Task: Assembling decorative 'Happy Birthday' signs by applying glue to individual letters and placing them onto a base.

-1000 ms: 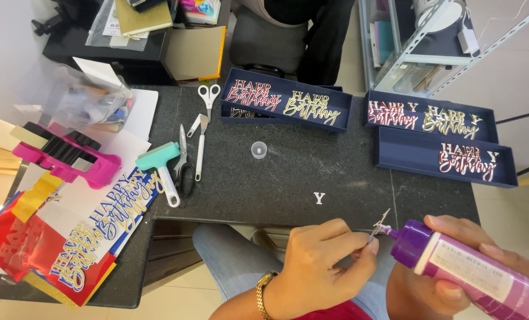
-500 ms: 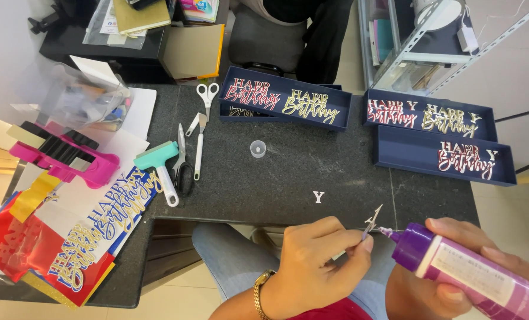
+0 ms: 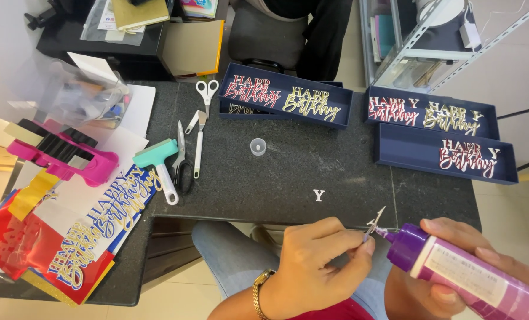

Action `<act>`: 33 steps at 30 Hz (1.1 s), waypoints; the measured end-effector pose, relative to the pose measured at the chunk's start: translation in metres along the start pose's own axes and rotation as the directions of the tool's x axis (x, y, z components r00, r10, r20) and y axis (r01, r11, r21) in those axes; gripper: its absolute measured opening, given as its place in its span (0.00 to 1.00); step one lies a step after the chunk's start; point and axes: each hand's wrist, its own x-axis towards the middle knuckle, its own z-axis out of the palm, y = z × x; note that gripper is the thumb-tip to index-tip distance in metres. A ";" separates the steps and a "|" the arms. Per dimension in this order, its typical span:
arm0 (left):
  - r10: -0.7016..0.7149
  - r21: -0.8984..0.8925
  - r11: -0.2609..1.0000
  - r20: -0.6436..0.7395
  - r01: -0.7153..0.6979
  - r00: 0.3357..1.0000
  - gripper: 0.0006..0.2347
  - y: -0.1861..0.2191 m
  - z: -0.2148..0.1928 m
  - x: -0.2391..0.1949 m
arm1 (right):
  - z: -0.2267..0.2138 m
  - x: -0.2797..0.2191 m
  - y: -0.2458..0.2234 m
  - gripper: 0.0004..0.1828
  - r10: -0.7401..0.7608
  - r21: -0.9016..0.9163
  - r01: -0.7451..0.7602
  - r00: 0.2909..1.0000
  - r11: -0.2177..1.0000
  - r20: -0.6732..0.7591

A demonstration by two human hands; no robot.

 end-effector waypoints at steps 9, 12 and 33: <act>0.004 -0.017 1.000 0.002 -0.003 1.000 0.06 0.000 -0.002 0.000 | 0.009 0.004 -0.008 0.23 0.033 0.057 -0.031 0.999 0.998 -0.035; -0.001 -0.028 1.000 0.007 0.001 1.000 0.05 0.000 -0.002 0.001 | 0.000 -0.004 -0.004 0.25 0.099 0.099 -0.099 0.995 0.990 -0.003; -0.218 0.131 0.941 -0.464 0.310 0.858 0.09 -0.036 -0.100 -0.026 | 0.227 -0.024 0.075 0.16 0.702 0.328 -0.775 0.630 0.541 0.331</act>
